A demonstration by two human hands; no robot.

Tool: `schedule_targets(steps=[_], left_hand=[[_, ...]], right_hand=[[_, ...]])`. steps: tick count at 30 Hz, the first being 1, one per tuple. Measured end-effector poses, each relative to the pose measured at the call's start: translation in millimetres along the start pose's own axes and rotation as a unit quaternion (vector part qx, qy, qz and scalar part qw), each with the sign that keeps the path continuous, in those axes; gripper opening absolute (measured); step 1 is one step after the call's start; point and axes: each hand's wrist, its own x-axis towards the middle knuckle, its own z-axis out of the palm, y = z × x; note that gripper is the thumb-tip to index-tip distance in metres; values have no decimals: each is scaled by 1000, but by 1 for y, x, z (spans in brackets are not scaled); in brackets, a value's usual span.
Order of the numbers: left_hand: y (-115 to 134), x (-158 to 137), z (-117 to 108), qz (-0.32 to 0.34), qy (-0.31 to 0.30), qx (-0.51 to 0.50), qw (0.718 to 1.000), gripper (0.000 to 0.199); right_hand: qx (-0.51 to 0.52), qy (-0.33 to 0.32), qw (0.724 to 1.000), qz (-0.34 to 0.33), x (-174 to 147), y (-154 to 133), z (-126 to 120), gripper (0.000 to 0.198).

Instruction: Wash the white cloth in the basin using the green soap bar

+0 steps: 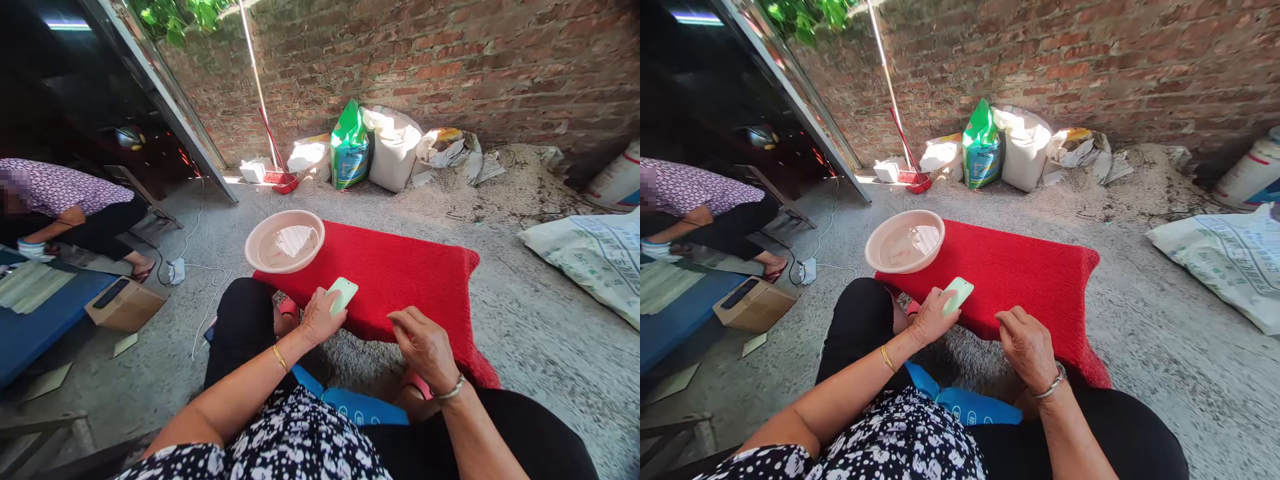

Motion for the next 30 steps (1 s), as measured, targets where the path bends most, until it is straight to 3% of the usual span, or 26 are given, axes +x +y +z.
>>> schedule_targets(steps=[4, 7, 9, 12, 15, 20, 24, 28, 30], left_hand=[[-43, 21, -27, -64, 40, 84, 994, 46], [-57, 30, -29, -82, 28, 115, 990, 45], [-48, 31, -20, -75, 20, 103, 992, 46], [-18, 32, -4, -10, -13, 45, 999, 45], [2, 48, -1, 30, -20, 13, 999, 43], [-3, 96, -12, -51, 21, 88, 995, 44], [16, 106, 3, -82, -3, 98, 992, 46], [60, 94, 26, 33, -63, 26, 997, 49], [69, 95, 28, 65, -75, -13, 995, 49]], right_hand=[[-6, -2, 1000, -2, -1, 0, 1, 20], [-14, -6, 1000, -4, -2, 2, 2, 20], [-23, -9, 1000, -6, -3, 3, 4, 19], [-36, -16, 999, -10, -3, 5, 8, 19], [-43, -27, 999, -13, -4, 6, 12, 19], [-55, -53, 997, -9, -4, 3, 14, 19], [-55, -77, 996, 3, -4, 0, 12, 20], [-53, -100, 993, 16, -2, -1, 13, 21], [-58, -112, 992, 23, -1, -2, 14, 20]])
